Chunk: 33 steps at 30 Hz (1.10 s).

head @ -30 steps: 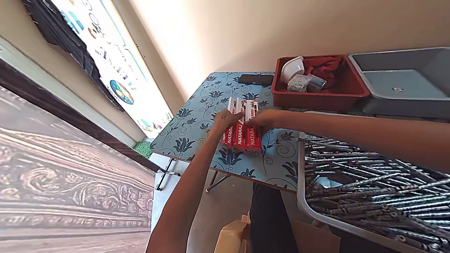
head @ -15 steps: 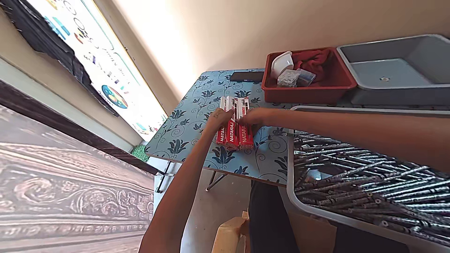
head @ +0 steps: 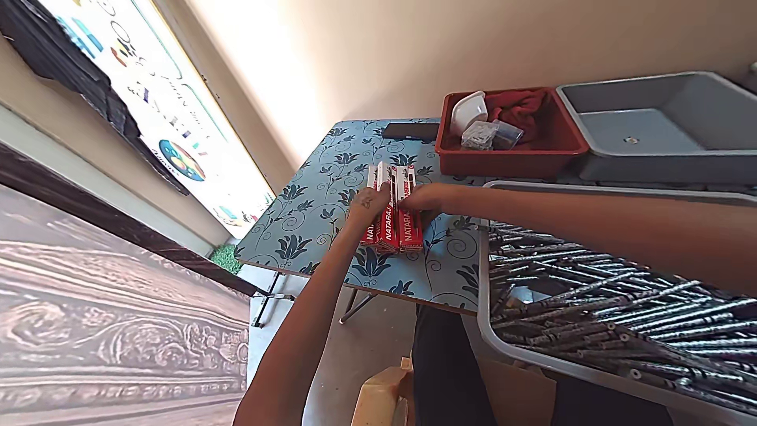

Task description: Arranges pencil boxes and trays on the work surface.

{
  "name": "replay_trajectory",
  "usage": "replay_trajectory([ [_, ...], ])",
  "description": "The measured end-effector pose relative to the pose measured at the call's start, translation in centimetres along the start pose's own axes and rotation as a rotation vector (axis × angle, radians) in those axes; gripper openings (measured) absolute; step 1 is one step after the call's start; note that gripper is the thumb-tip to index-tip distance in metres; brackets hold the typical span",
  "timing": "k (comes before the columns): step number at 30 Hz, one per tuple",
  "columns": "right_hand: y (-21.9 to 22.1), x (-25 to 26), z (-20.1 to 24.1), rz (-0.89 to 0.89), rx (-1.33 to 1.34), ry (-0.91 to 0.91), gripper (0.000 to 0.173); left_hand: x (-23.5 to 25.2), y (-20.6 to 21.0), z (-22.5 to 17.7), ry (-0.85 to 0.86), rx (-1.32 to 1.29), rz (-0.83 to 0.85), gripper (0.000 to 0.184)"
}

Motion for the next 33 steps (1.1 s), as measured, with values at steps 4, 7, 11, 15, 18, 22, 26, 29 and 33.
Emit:
replay_trajectory([
  [4, -0.8, -0.3, -0.4, -0.031, 0.051, -0.001, 0.046, 0.1, 0.3, 0.2, -0.012, -0.014, -0.013, 0.073],
  [7, -1.2, 0.1, -0.7, -0.045, 0.097, 0.013, 0.049, 0.5, 0.3, 0.5, -0.012, -0.038, -0.051, 0.071],
  [11, -1.4, 0.2, -1.1, -0.056, 0.177, 0.003, 0.048, 1.0, 0.7, 1.0, -0.046, -0.107, -0.075, 0.071],
  [15, -1.7, -0.2, -1.1, -0.081, 0.186, 0.0, 0.053, 1.0, 0.9, 0.8, -0.072, -0.149, -0.096, 0.071],
  [18, -1.6, -0.5, -1.0, -0.121, 0.175, -0.026, 0.052, 0.9, 0.7, 0.7, -0.061, -0.137, -0.073, 0.071],
  [22, -1.1, -0.3, -0.9, -0.127, 0.13, -0.052, 0.042, 1.2, 0.6, 1.1, -0.046, -0.137, -0.08, 0.071],
  [26, -0.5, -0.3, -0.6, -0.161, 0.035, -0.022, 0.047, 2.1, 0.6, 1.5, -0.026, -0.177, -0.126, 0.069],
  [29, -0.2, -0.7, -0.5, -0.172, -0.024, 0.026, 0.054, 2.0, 0.6, 1.5, -0.01, -0.166, -0.141, 0.066],
  [33, -0.4, -0.2, -0.6, -0.159, 0.042, -0.012, 0.051, 1.6, 1.1, 1.1, -0.031, -0.206, -0.079, 0.071],
])
Point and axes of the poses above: each hand's wrist, its own x-axis towards the middle knuckle, its own y-axis out of the palm, z = x × y, the point moved 9 cm from there along x, towards the middle knuckle, and after that the axes turned 1 degree about -y, right-handed, at the moved point
